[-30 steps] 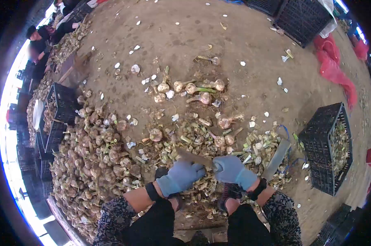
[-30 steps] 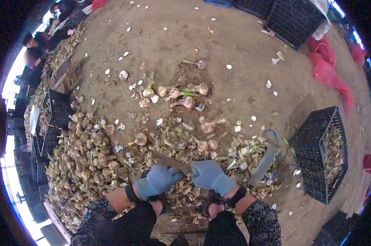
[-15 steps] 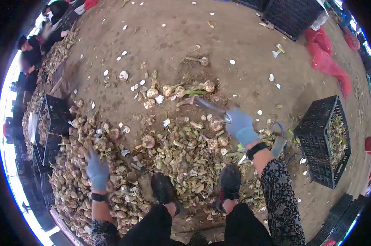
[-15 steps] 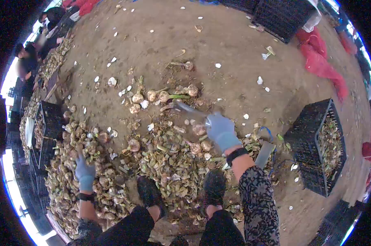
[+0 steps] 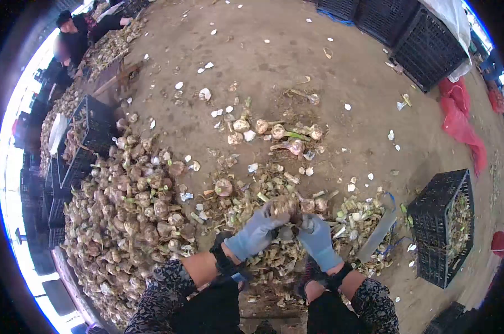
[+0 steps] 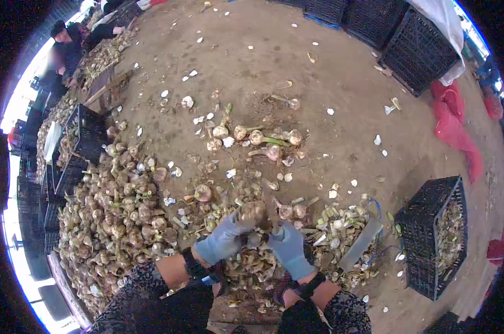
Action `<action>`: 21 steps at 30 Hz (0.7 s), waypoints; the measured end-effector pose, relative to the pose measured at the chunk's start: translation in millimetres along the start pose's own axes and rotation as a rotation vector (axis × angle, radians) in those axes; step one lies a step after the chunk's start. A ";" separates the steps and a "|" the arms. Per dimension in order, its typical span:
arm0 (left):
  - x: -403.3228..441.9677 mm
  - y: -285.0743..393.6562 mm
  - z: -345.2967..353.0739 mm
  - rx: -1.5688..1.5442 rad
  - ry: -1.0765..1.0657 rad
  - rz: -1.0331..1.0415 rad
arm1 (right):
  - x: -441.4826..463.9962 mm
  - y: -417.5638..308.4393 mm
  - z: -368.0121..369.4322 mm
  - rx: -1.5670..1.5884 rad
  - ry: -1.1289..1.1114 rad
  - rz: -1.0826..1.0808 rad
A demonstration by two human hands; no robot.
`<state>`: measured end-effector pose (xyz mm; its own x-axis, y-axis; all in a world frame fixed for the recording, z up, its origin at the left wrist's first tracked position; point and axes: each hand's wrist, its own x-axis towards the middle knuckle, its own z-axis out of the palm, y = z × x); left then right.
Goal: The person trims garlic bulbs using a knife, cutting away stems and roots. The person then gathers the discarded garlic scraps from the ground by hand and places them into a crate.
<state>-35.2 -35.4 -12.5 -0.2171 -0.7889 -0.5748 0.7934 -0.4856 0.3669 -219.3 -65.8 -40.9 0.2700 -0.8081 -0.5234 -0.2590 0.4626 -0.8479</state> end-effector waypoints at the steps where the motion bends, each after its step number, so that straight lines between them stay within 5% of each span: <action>1: -7.3 6.2 6.7 0.126 -0.040 0.011 | 0.7 5.0 -2.3 -0.222 -0.007 -0.186; 3: -18.9 8.6 15.8 0.237 0.013 0.034 | -2.4 0.2 -4.6 -0.552 0.050 -0.472; 7: -12.4 -6.1 -8.8 0.673 -0.026 0.364 | -17.2 -20.9 -17.9 -0.821 -0.022 -0.583; 10: -12.5 -5.1 -21.4 0.886 -0.030 0.399 | -26.0 -40.5 -19.0 -0.922 -0.177 -0.665; 12: -17.4 1.7 -16.9 0.878 -0.052 0.229 | -30.3 -46.8 -19.2 -0.976 -0.203 -0.611; 14: -13.3 -8.1 -18.4 0.745 -0.029 0.336 | -30.0 -48.4 -19.4 -1.011 -0.262 -0.589; 16: -8.1 -10.0 -30.2 1.122 0.099 0.438 | -29.9 -51.8 -19.4 -1.017 -0.306 -0.555; 21: -8.4 -6.7 -43.4 1.241 0.065 0.290 | -16.9 -45.9 -15.9 -1.105 -0.462 -0.425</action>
<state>-14.0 -9.2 -41.9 -0.0698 -0.9220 -0.3810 -0.2626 -0.3515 0.8986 -226.7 -79.2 8.2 0.7605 -0.5129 -0.3982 -0.6454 -0.5297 -0.5503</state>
